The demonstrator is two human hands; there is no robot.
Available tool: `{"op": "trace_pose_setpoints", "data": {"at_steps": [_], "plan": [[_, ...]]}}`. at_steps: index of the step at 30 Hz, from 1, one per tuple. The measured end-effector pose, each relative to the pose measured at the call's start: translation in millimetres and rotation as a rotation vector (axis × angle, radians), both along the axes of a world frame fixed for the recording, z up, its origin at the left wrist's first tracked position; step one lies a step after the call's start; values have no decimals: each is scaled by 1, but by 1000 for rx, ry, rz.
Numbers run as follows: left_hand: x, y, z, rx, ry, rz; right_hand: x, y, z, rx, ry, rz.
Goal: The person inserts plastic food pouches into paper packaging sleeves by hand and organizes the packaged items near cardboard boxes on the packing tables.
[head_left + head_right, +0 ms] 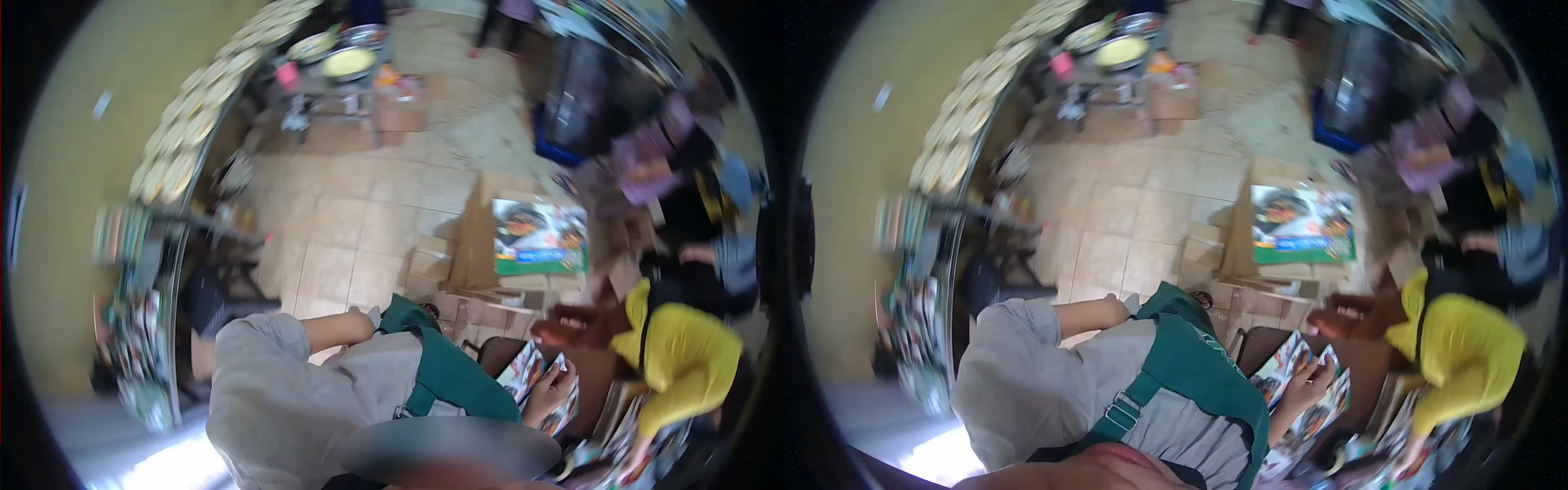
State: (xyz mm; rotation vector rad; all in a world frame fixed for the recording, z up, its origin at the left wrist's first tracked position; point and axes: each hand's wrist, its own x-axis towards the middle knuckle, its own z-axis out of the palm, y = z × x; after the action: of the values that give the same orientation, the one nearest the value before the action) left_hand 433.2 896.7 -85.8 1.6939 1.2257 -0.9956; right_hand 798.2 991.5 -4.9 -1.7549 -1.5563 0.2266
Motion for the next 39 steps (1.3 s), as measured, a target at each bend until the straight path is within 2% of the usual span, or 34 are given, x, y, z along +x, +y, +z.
{"op": "trace_pose_setpoints", "data": {"at_steps": [2, 4, 8, 9, 12, 13, 16, 17, 19, 20, 24, 25, 28, 29, 32, 39], "plan": [[6, -40, 20, -71, 51, 175, -10, 10, -8, -128, 131, 243], [5, -91, 22, -70, 65, 358, -33, 14, -19, -56, 286, 507], [6, -188, 32, 2, 14, 786, -88, 4, -29, -280, 294, 667], [7, -208, 29, 0, 22, 793, -109, 0, -33, -182, 327, 782], [16, -258, 23, -41, 83, 1026, -168, -23, -14, -400, 204, 870], [19, -279, -8, -82, 78, 1068, -181, -23, -30, -232, 169, 1019], [17, -322, -12, 24, 57, 1192, -234, -42, -31, -168, -11, 1211], [11, -332, -13, -16, 67, 1211, -256, -55, -26, -169, -25, 1246], [-3, -354, -12, -99, 88, 1243, -307, -79, -25, 21, 28, 1454], [-7, -371, -7, -53, 96, 1356, -332, -95, -27, 117, 61, 1552], [-30, -448, 3, 51, 100, 1737, -426, -172, -36, -511, 106, 1533], [-36, -467, -1, 52, 96, 1785, -452, -193, -43, -500, 196, 1608], [-47, -507, -15, 40, 93, 1888, -521, -255, -26, -409, -129, 1745], [-48, -518, -19, 34, 90, 1914, -540, -274, -25, -297, -110, 1830], [-48, -546, -23, 18, 79, 2008, -585, -313, -29, -222, -151, 2054], [-62, -577, -46, -13, 48, 2190, -674, -376, -55, -147, -322, 2306]]}}
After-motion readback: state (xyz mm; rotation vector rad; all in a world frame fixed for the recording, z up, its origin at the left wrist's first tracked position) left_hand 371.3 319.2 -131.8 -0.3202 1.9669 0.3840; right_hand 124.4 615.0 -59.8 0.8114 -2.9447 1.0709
